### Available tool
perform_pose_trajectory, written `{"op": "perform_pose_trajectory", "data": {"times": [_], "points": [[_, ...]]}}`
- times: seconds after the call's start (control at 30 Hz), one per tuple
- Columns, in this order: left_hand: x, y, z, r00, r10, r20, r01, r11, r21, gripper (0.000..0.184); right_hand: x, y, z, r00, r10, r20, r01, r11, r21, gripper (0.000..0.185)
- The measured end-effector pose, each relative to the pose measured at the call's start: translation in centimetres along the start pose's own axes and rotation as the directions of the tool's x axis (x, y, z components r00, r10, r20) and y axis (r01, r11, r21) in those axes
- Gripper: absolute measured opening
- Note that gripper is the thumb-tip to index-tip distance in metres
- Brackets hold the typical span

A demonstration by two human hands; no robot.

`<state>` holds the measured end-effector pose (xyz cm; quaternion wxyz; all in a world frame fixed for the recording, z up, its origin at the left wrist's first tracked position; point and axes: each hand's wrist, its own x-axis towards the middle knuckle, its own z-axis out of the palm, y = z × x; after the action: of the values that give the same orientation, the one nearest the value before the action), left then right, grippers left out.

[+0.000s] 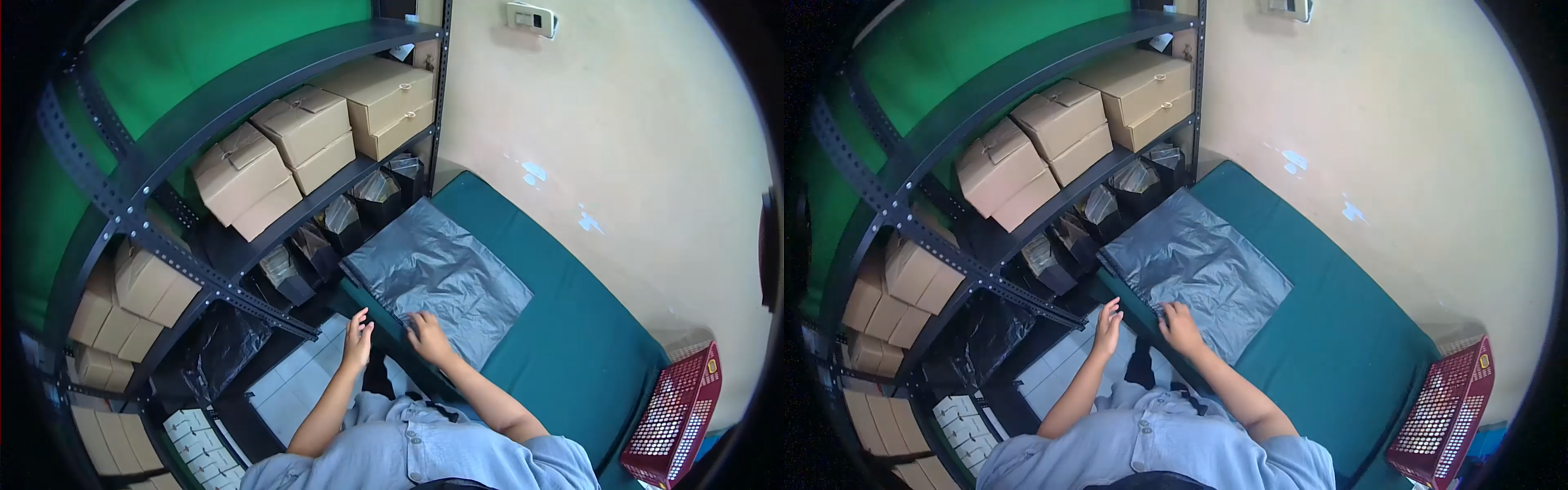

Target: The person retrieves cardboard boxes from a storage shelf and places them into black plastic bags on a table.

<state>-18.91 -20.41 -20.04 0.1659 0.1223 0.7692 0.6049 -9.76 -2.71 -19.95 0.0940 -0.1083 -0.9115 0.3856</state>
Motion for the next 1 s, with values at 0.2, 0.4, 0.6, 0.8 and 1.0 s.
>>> {"op": "perform_pose_trajectory", "data": {"times": [0.2, 0.4, 0.6, 0.8, 1.0], "points": [[9.8, -0.8, -2.8, 0.999, 0.026, 0.021, -0.026, 1.000, -0.007, 0.038, 6.4, 0.9, 3.5, 0.994, 0.032, 0.109, 0.015, 0.912, -0.410, 0.062], [16.1, 0.3, -4.4, 0.994, 0.024, 0.109, -0.024, 1.000, -0.005, 0.037, 7.0, 2.2, 4.0, 0.994, 0.012, 0.110, 0.031, 0.924, -0.381, 0.040], [18.2, 3.1, -3.6, 0.969, 0.181, 0.167, -0.175, 0.983, -0.052, 0.024, 8.2, -0.5, -0.3, 0.950, 0.301, -0.090, -0.311, 0.938, -0.155, 0.015], [18.6, 4.2, -1.3, 0.822, 0.462, 0.332, -0.473, 0.880, -0.054, 0.009, 9.9, -1.4, -3.3, 0.803, 0.580, -0.138, -0.545, 0.808, 0.225, 0.032], [19.5, 2.0, 0.3, 0.648, 0.390, 0.654, -0.613, 0.776, 0.145, 0.035, 11.4, -3.3, -7.7, 0.781, 0.487, -0.392, -0.457, 0.873, 0.173, 0.027]]}}
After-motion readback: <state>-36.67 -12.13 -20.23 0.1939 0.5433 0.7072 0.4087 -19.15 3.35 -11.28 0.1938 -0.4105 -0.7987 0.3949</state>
